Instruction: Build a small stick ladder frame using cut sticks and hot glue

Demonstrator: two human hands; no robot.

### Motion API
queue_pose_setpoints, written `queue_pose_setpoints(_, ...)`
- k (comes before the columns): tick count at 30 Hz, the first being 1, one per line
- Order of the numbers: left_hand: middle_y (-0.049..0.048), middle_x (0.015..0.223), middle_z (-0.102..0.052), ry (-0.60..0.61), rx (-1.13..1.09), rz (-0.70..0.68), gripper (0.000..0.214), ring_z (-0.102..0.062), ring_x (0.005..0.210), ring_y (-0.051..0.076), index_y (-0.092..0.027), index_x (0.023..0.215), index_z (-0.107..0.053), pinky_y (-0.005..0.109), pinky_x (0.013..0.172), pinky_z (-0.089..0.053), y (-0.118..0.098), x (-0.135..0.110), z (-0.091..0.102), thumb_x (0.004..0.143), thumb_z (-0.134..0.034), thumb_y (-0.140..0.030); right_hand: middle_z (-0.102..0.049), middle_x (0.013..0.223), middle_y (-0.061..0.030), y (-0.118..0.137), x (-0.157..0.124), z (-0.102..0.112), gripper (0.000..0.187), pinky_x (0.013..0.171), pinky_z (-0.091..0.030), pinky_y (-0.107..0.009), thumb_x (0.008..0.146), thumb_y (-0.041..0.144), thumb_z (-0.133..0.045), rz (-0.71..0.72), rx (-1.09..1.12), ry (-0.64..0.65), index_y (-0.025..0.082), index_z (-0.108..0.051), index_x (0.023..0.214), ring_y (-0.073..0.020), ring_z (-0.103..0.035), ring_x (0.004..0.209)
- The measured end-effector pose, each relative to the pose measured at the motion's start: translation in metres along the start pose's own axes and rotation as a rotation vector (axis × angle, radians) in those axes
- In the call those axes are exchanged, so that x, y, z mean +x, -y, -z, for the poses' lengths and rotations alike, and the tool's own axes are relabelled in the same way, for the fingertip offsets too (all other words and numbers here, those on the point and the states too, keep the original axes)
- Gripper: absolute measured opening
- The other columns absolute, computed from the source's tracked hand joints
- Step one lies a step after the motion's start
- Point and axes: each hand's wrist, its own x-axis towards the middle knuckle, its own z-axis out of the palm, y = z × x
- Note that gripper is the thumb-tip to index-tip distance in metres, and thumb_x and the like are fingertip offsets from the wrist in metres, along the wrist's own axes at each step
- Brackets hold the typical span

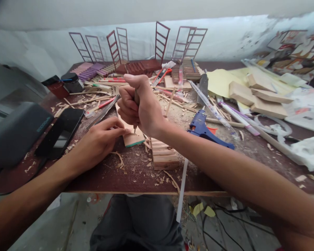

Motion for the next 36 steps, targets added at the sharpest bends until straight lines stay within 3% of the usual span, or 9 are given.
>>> queue_pose_setpoints(11, 0.0091, 0.1, -0.063, -0.019, -0.04, -0.019, 0.036, -0.061, 0.091, 0.018, -0.016, 0.11, -0.072, 0.034, 0.083, -0.054, 0.002, 0.0, -0.001, 0.097, -0.042, -0.002, -0.015, 0.044, 0.0077, -0.002, 0.001, -0.001, 0.054, 0.037, -0.015, -0.026, 0.093, 0.056, -0.046, 0.059, 0.075, 0.082, 0.025, -0.023, 0.055, -0.0084, -0.009, 0.04)
queue_pose_setpoints(18, 0.0104, 0.101, -0.063, 0.002, -0.027, -0.02, 0.034, -0.061, 0.093, 0.019, -0.014, 0.098, -0.072, 0.035, 0.083, -0.054, -0.001, 0.001, 0.0, 0.095, -0.04, 0.0, -0.016, 0.043, 0.007, -0.006, -0.001, -0.01, 0.047, 0.038, -0.006, -0.027, 0.092, 0.044, -0.041, 0.067, 0.074, -0.049, 0.025, -0.026, 0.051, -0.0077, -0.008, 0.04)
queue_pose_setpoints(24, 0.0087, 0.095, -0.062, 0.002, -0.014, -0.022, 0.035, -0.061, 0.088, 0.018, -0.013, 0.101, -0.073, 0.032, 0.079, -0.053, 0.0, 0.002, 0.001, 0.09, -0.044, 0.002, -0.013, 0.047, 0.0088, -0.012, -0.002, -0.012, 0.057, 0.04, -0.011, -0.027, 0.091, 0.069, -0.045, 0.06, -0.046, -0.132, 0.026, -0.022, 0.061, -0.0086, -0.01, 0.042)
queue_pose_setpoints(27, 0.0073, 0.092, -0.066, -0.027, -0.056, -0.004, 0.03, -0.063, 0.085, 0.017, -0.014, 0.101, -0.074, 0.032, 0.077, -0.052, 0.003, 0.003, 0.002, 0.091, -0.048, -0.001, -0.013, 0.048, 0.0094, -0.014, -0.003, -0.013, 0.059, 0.04, -0.014, -0.027, 0.09, 0.072, -0.049, 0.061, -0.092, -0.13, 0.027, -0.023, 0.062, -0.0088, -0.013, 0.042)
queue_pose_setpoints(29, 0.005, 0.087, -0.069, -0.121, -0.072, 0.077, 0.022, -0.065, 0.079, 0.016, -0.015, 0.099, -0.072, 0.032, 0.075, -0.052, 0.002, 0.006, 0.007, 0.093, -0.053, -0.007, -0.016, 0.047, 0.01, -0.015, -0.003, -0.014, 0.059, 0.04, -0.014, -0.026, 0.088, 0.066, -0.057, 0.122, -0.105, -0.103, 0.026, -0.025, 0.06, -0.008, -0.015, 0.041)
queue_pose_setpoints(32, 0.0016, 0.086, -0.072, -0.446, -0.088, 0.205, 0.015, -0.065, 0.078, 0.014, -0.017, 0.1, -0.068, 0.032, 0.077, -0.053, -0.008, 0.02, 0.026, 0.097, -0.054, -0.013, -0.021, 0.044, 0.0109, -0.019, -0.001, -0.017, 0.059, 0.039, -0.015, -0.025, 0.084, 0.056, -0.069, 0.201, -0.133, -0.006, 0.025, -0.029, 0.055, -0.0061, -0.017, 0.04)
queue_pose_setpoints(34, 0.0008, 0.092, -0.072, -0.634, -0.139, 0.171, 0.018, -0.066, 0.083, 0.012, -0.018, 0.101, -0.066, 0.031, 0.08, -0.054, -0.021, 0.037, 0.045, 0.101, -0.049, -0.015, -0.021, 0.044, 0.0118, -0.022, 0.002, -0.016, 0.059, 0.038, -0.015, -0.025, 0.084, 0.054, -0.072, 0.196, -0.132, 0.023, 0.025, -0.03, 0.055, -0.0053, -0.016, 0.039)
queue_pose_setpoints(36, -0.0012, 0.092, -0.071, -0.645, -0.187, 0.023, 0.02, -0.067, 0.089, 0.01, -0.019, 0.096, -0.066, 0.03, 0.085, -0.055, -0.035, 0.061, 0.061, 0.101, -0.048, -0.013, -0.019, 0.043, 0.0126, -0.025, 0.004, -0.013, 0.058, 0.037, -0.015, -0.025, 0.085, 0.054, -0.07, 0.191, -0.091, 0.006, 0.025, -0.028, 0.056, -0.0053, -0.013, 0.038)
